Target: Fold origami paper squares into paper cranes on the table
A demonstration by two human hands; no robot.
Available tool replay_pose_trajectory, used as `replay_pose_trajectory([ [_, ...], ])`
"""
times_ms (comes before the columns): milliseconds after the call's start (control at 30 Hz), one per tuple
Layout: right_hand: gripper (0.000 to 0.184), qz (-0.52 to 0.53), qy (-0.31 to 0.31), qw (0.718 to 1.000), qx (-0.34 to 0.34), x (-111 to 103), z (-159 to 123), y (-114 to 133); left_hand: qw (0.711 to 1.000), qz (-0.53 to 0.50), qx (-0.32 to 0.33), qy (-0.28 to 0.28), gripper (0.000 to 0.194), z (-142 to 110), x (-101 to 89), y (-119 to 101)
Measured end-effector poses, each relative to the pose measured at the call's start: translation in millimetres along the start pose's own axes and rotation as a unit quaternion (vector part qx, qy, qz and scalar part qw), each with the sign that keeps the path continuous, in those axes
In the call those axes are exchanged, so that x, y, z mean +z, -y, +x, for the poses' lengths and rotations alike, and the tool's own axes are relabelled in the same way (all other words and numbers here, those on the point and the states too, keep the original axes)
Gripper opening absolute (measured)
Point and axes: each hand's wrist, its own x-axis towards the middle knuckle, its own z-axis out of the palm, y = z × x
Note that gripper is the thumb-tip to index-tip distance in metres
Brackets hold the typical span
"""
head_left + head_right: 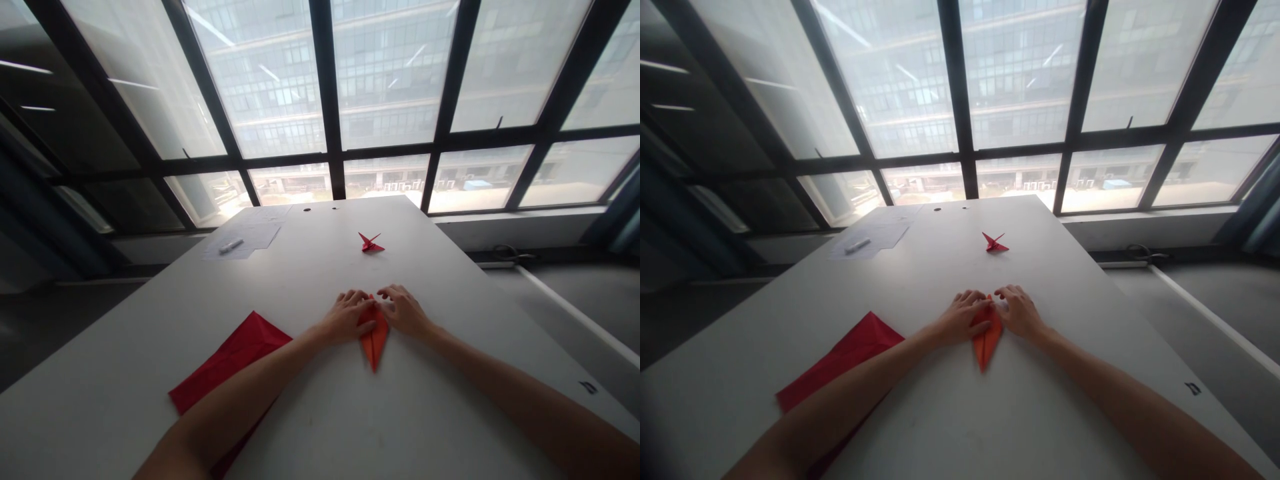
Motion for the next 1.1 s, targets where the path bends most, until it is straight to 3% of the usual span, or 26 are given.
replay_pose_trajectory([
  [100, 0.045, -0.049, 0.033, 0.998, -0.020, 0, -6, 3, 1.000, 0.007, -0.017, 0.000, 0.060, 0, 4.4, 2],
  [200, 0.059, -0.098, 0.037, 0.994, 0.008, 2, -9, 3, 0.996, 0.012, -0.087, -0.032, 0.054, 3, 10.9, 6],
  [300, 0.060, -0.129, 0.023, 0.991, 0.034, 4, -8, 1, 0.985, 0.015, -0.163, -0.059, 0.043, 7, 14.7, 10],
  [500, 0.050, -0.154, 0.023, 0.987, 0.041, 4, -3, -1, 0.988, 0.010, -0.145, -0.045, 0.056, 7, 14.0, 10],
  [667, 0.041, -0.098, 0.053, 0.994, 0.012, 2, -4, -2, 0.986, 0.006, -0.164, -0.039, 0.057, 8, 16.6, 14],
  [733, 0.041, -0.068, 0.050, 0.996, 0.007, 3, -5, -2, 0.984, -0.009, -0.174, -0.045, 0.048, 10, 17.4, 16],
  [867, 0.030, -0.006, 0.022, 1.000, 0.022, 5, -4, -2, 0.976, -0.051, -0.201, -0.065, 0.028, 12, 16.2, 17],
  [1100, 0.010, 0.190, -0.047, 0.979, 0.050, 6, 5, -6, 0.971, -0.113, -0.198, -0.076, 0.022, 12, 10.7, 16],
])
